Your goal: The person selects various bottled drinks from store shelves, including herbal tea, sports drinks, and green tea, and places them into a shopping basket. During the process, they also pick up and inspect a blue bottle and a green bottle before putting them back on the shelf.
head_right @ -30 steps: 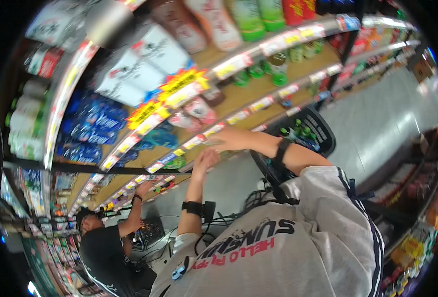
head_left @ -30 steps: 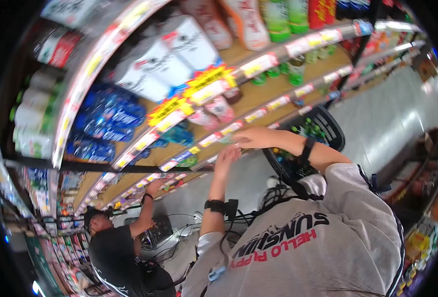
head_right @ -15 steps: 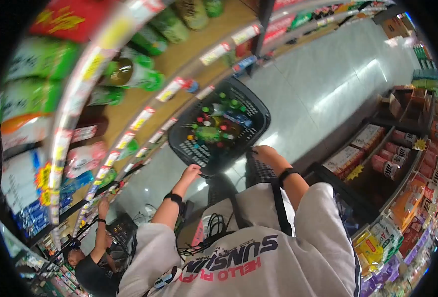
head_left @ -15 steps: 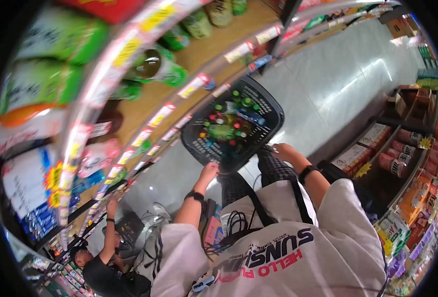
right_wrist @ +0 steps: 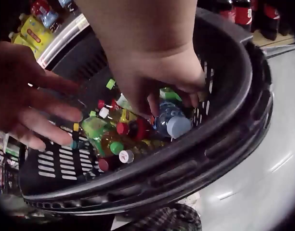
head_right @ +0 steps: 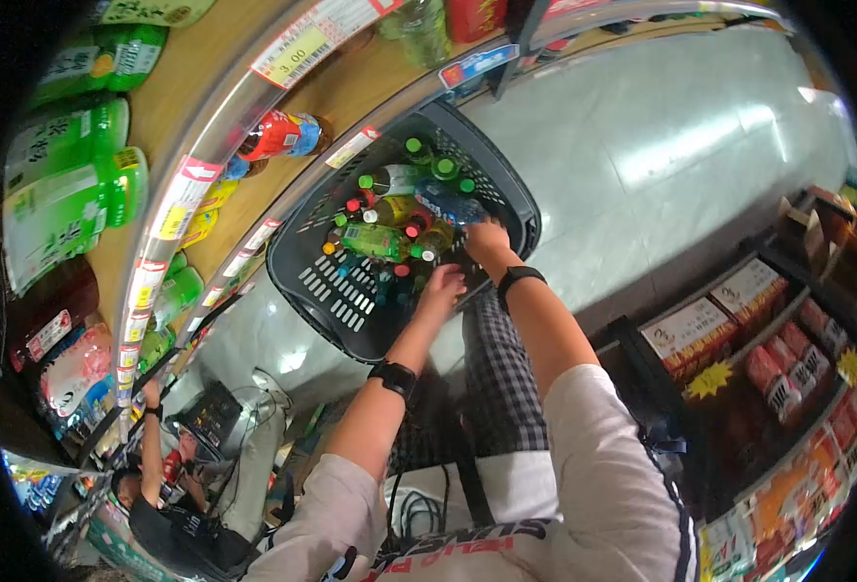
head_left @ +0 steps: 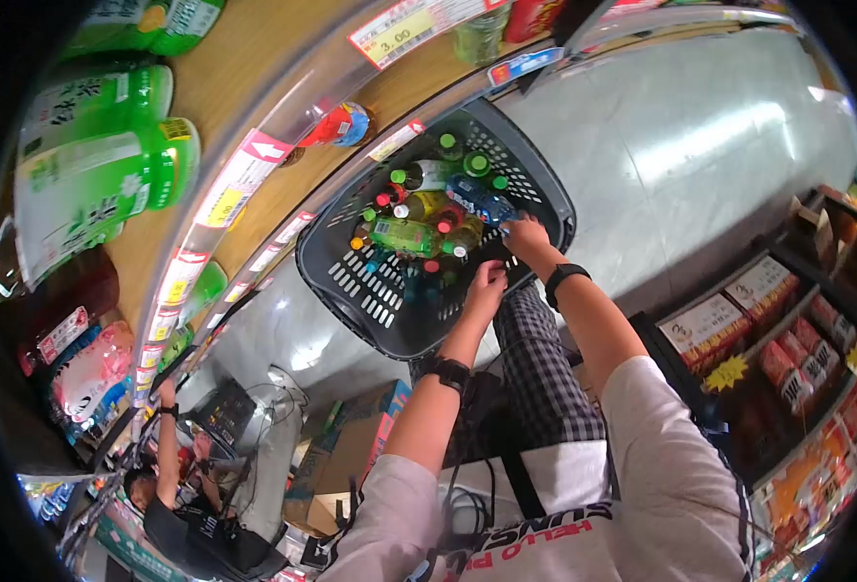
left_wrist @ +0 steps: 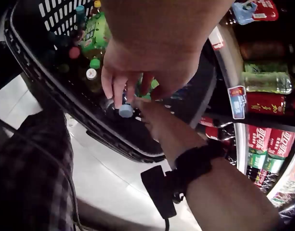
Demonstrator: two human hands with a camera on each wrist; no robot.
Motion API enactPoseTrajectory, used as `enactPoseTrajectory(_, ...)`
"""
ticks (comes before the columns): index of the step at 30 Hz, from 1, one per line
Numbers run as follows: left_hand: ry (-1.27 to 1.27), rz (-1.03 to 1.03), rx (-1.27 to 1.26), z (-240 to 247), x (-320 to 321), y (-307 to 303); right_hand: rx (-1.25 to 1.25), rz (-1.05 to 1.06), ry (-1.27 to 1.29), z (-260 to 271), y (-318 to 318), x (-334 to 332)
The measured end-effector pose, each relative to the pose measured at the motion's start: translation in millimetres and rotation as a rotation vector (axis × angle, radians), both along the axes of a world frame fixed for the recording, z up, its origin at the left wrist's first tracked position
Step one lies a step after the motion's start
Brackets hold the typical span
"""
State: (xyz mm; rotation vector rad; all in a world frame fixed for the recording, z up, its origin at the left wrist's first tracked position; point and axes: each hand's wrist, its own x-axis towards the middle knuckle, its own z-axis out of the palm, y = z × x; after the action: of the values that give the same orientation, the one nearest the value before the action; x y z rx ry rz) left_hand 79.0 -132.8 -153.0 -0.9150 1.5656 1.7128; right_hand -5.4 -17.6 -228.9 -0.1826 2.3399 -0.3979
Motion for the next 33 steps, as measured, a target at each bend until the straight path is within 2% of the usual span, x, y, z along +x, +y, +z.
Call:
enactPoseTrajectory(3, -0.147, 0.086, 0.036, -15, -9, -22, 0.057, 0.084, -0.190, -37, -15, -11)
enactPoseTrajectory(6, -0.228, 0.163, 0.022, -41, 0, -38, 0.118, 0.175, -0.339, -37, -15, -16)
enactPoseTrajectory(9, -0.260, 0.258, 0.041, -56, 0, -44, 0.134, 0.292, -0.343, -61, -16, -14)
enactPoseTrajectory(10, -0.274, 0.304, 0.071, -57, -1, -43, 0.029, 0.273, -0.177, -107, -12, 5)
enactPoseTrajectory(13, -0.331, 0.491, 0.215, -66, 1, -35, -0.296, 0.076, -0.095, -39, -21, 0)
enactPoseTrajectory(15, -0.351, 0.701, 0.317, -71, -4, -23, -0.374, -0.070, -0.083, -11, -23, 2)
enactPoseTrajectory(16, -0.341, 0.731, 0.344, -69, -8, -17, -0.416, -0.141, -0.075, -1, -22, 5)
enactPoseTrajectory(19, -0.240, 0.805, 0.635, -63, -11, -13, -0.482, -0.190, -0.040, 32, -6, 20)
enactPoseTrajectory(20, -0.235, 0.836, 0.630, -62, -9, -12, -0.499, -0.196, 0.006, 47, -1, 28)
enactPoseTrajectory(23, -0.180, 0.783, 0.793, -40, -6, -20, -0.503, -0.183, 0.020, 119, 8, 45)
enactPoseTrajectory(25, 0.006, 0.744, 0.777, -3, -10, -28, -0.496, -0.135, -0.004, 199, 13, 41)
enactPoseTrajectory(27, -0.031, 0.728, 0.586, 58, -23, -41, -0.522, -0.038, 0.082, 237, 25, 56)
enactPoseTrajectory(29, 0.064, 0.661, 0.739, 108, -24, -62, -0.561, 0.088, 0.069, 295, 34, 60)
enactPoseTrajectory(31, 0.072, 0.501, 0.654, 136, -12, -89, -0.567, 0.156, 0.054, 354, 37, 65)
enactPoseTrajectory(33, 0.020, 0.425, 0.469, 171, -6, -106, -0.627, 0.248, 0.164, 408, 31, 68)
